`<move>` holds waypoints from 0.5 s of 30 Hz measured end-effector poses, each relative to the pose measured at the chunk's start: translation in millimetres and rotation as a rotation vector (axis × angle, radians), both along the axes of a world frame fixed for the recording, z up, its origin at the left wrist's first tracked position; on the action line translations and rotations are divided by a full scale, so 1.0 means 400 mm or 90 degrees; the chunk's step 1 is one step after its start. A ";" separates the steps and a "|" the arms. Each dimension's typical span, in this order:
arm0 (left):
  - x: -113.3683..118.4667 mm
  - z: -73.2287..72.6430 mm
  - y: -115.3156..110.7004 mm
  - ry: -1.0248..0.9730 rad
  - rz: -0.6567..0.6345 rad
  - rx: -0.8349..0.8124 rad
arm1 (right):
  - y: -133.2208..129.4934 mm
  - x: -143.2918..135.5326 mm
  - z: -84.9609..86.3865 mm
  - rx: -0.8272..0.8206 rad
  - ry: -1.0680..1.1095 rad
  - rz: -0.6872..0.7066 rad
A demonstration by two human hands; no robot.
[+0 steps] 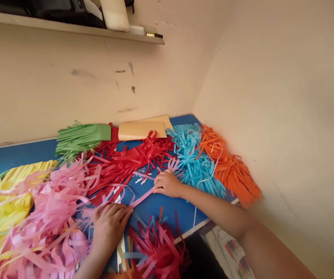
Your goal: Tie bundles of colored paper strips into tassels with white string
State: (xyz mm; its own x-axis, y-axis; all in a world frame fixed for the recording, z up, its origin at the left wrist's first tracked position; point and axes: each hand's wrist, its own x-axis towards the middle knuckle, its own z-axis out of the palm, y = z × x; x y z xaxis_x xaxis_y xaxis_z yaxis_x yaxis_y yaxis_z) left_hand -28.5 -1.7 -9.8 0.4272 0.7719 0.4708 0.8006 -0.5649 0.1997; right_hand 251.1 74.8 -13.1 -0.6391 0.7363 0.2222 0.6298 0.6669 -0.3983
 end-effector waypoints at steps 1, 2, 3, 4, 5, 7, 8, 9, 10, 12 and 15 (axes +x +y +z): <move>-0.001 -0.002 0.002 -0.016 0.018 -0.021 | 0.003 -0.001 0.004 -0.027 0.002 -0.011; -0.001 -0.003 0.002 -0.025 0.036 -0.041 | 0.005 -0.004 0.008 -0.047 0.002 -0.021; 0.001 -0.002 0.002 -0.030 0.053 -0.058 | 0.006 -0.007 0.012 -0.059 -0.002 -0.031; 0.003 -0.001 0.001 -0.031 0.070 -0.072 | 0.006 -0.010 0.016 -0.067 -0.008 -0.041; 0.006 0.002 0.000 -0.029 0.084 -0.085 | 0.006 -0.013 0.020 -0.072 -0.015 -0.052; 0.013 0.008 -0.002 -0.017 0.104 -0.102 | 0.004 -0.018 0.026 -0.079 -0.030 -0.073; 0.017 0.011 -0.003 -0.007 0.110 -0.107 | 0.004 -0.020 0.028 -0.082 -0.036 -0.080; 0.021 0.014 -0.003 0.004 0.114 -0.109 | 0.004 -0.022 0.030 -0.085 -0.041 -0.084; 0.025 0.016 -0.002 0.013 0.120 -0.108 | 0.005 -0.024 0.031 -0.088 -0.044 -0.085; 0.030 0.018 0.003 0.025 0.130 -0.107 | 0.006 -0.027 0.031 -0.092 -0.050 -0.087; 0.034 0.020 0.014 0.039 0.133 -0.133 | 0.007 -0.033 0.031 -0.095 -0.058 -0.095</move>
State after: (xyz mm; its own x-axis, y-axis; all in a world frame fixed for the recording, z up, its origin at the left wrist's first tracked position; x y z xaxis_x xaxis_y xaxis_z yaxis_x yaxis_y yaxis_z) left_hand -15.0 4.0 -2.0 0.2716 0.9234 0.2712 0.9096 -0.3384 0.2412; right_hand 237.7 77.6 -0.8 -0.5334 0.8444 0.0505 0.7549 0.5021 -0.4219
